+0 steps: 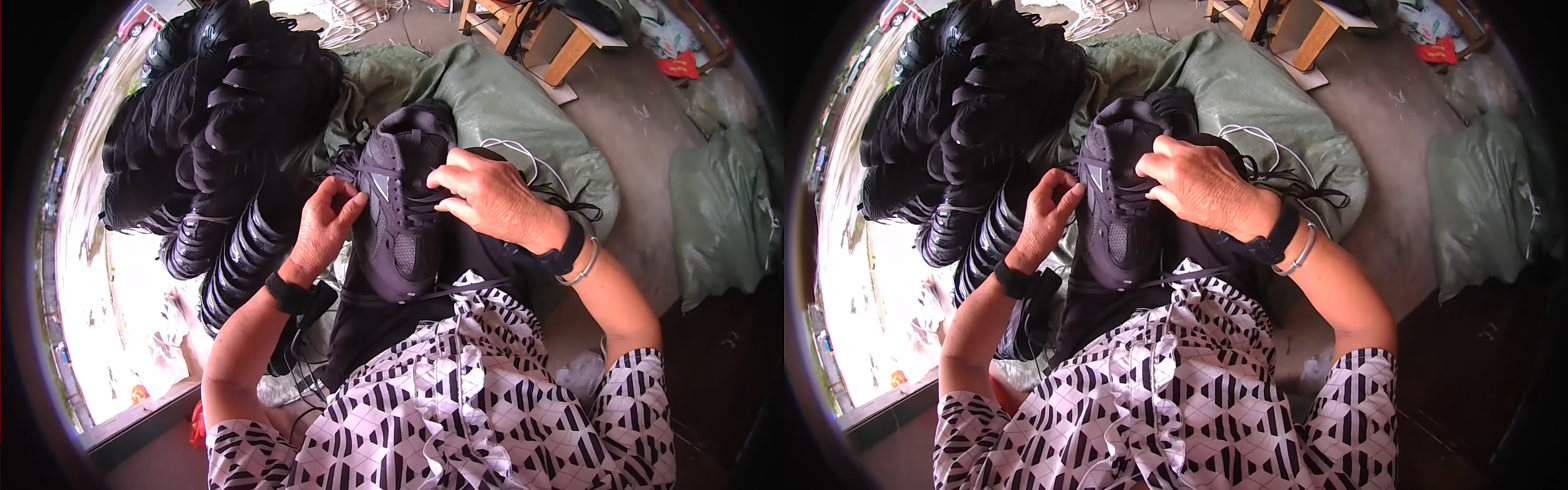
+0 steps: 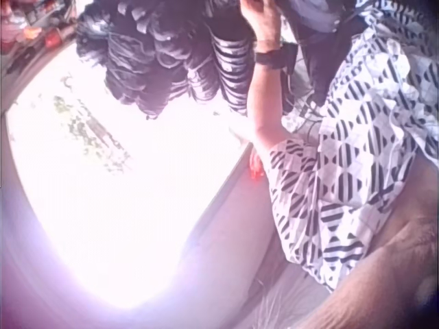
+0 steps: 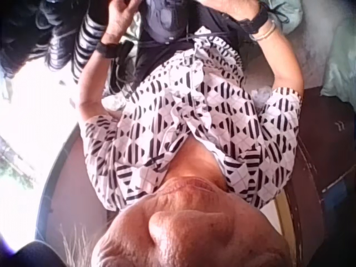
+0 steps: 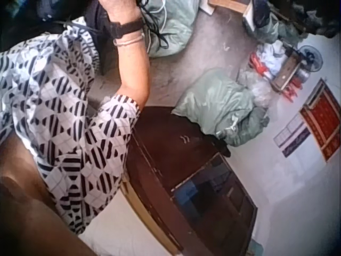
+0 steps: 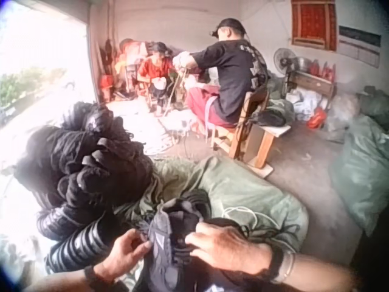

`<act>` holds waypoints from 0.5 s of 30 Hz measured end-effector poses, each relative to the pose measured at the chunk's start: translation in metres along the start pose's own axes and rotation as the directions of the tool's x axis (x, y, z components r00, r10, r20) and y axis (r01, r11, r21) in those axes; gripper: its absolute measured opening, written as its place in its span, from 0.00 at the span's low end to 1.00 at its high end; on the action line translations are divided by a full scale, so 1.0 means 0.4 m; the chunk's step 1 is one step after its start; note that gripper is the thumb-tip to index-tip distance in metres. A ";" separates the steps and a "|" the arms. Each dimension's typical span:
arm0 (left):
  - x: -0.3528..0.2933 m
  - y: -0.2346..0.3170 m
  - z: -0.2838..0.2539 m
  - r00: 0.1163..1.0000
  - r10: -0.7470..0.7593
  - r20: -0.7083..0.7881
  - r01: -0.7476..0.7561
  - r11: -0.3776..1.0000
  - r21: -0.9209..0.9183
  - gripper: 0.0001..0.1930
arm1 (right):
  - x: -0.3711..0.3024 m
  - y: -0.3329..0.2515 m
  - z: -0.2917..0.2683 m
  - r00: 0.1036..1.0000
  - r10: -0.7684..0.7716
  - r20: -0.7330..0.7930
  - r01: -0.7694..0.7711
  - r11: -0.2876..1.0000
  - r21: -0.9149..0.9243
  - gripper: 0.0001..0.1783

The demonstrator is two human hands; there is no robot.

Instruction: The person is sitting on the floor and lacing a black sneaker. They thread the laces through the eyelets, pull them tight, and tie a knot. The person then places the finished shoe onto a stack of other shoes.

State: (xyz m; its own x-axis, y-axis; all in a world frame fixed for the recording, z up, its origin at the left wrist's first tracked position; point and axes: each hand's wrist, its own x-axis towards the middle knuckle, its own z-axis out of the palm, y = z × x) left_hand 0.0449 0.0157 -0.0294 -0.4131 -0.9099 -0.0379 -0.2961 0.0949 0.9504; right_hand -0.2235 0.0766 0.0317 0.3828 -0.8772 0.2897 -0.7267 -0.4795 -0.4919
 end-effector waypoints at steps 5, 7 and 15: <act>0.014 0.031 0.003 0.930 0.341 -0.137 -0.296 0.915 0.274 0.18 | -0.003 -0.018 -0.024 0.945 0.135 0.297 -0.246 0.893 0.377 0.10; 0.020 0.007 -0.001 0.942 0.336 -0.016 -0.326 0.923 0.206 0.21 | -0.018 -0.008 -0.046 0.910 0.131 0.392 -0.319 0.825 0.466 0.10; 0.020 -0.001 -0.009 0.953 0.253 -0.167 -0.215 0.952 0.216 0.07 | -0.023 0.039 -0.090 0.753 0.357 0.553 -0.620 0.668 0.413 0.08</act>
State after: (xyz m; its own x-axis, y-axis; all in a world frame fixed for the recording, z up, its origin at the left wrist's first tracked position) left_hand 0.0449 0.0070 -0.0291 -0.3245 -0.9105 0.2562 -0.3790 0.3733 0.8468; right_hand -0.2587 0.0780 0.0510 0.3447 -0.8438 -0.4114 -0.4866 0.2142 -0.8470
